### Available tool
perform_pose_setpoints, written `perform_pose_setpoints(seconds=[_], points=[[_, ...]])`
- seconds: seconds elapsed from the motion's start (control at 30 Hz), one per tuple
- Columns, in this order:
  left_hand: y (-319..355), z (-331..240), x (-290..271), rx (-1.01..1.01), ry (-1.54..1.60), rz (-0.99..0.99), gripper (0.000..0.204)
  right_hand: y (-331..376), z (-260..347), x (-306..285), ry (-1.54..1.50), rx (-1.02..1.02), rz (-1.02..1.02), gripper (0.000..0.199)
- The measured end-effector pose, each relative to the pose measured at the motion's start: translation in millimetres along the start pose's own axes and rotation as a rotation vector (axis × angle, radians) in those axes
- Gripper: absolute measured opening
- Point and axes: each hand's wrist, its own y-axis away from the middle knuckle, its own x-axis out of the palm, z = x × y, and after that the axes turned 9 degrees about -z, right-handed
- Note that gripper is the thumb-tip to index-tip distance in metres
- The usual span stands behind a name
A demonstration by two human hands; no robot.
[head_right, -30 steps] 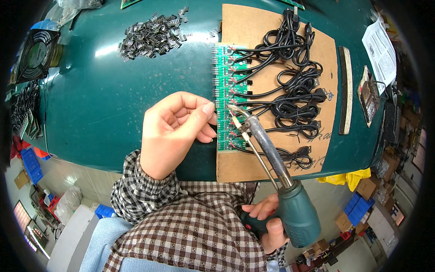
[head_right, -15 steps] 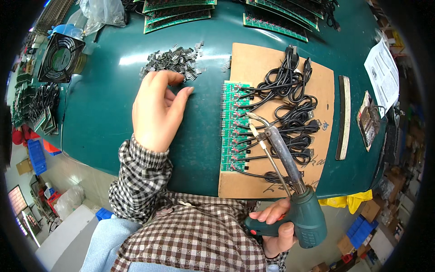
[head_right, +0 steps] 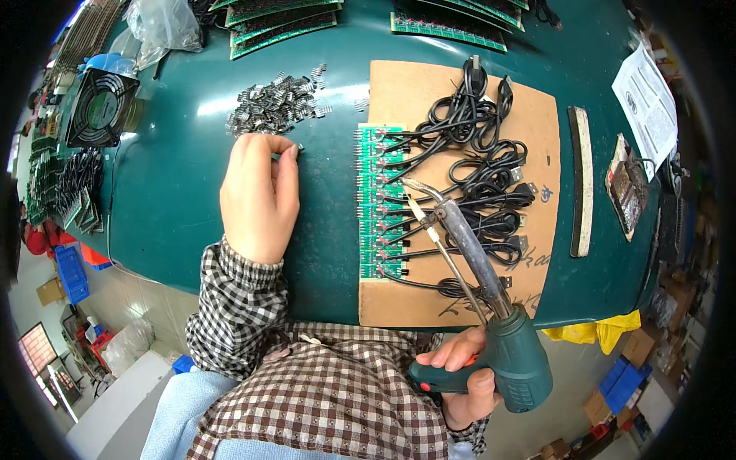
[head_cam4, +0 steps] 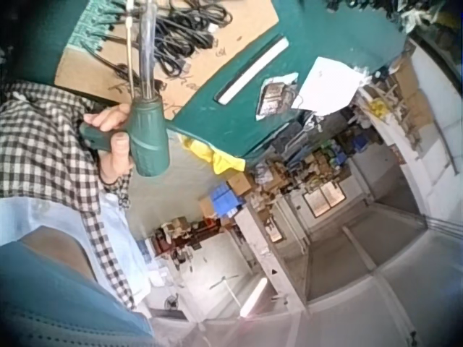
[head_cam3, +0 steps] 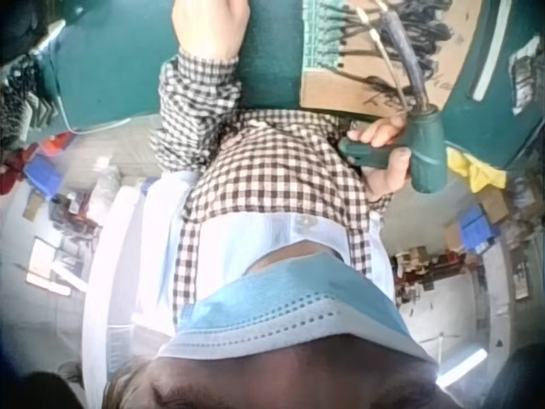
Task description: The person assembles a circuit board by picking electronic components from the table by hand, positioning them onto the board, and soldering them using a soldering gun.
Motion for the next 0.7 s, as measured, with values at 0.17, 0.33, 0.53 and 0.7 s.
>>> perform_pose_setpoints(seconds=[0.17, 0.33, 0.53, 0.7], points=[[4.6, 1.4, -12.6, -0.154, 0.146, -0.067, 0.007, 5.9, 1.3, 2.0, -0.076, 0.091, -0.027, 0.049], [5.5, -7.9, -34.8, -0.852, 1.028, 0.172, 0.013, 6.3, -0.7, 19.7, 0.081, 0.015, -0.056, 0.044], [20.6, -29.8, -48.5, -1.026, 1.330, 0.474, 0.015, -13.3, 2.3, 66.1, 0.307, -0.150, 0.015, 0.033], [31.9, -49.5, -60.2, -1.023, 1.391, 0.679, 0.013, -26.1, 11.6, 94.1, 0.565, -0.036, 0.009, 0.035]])
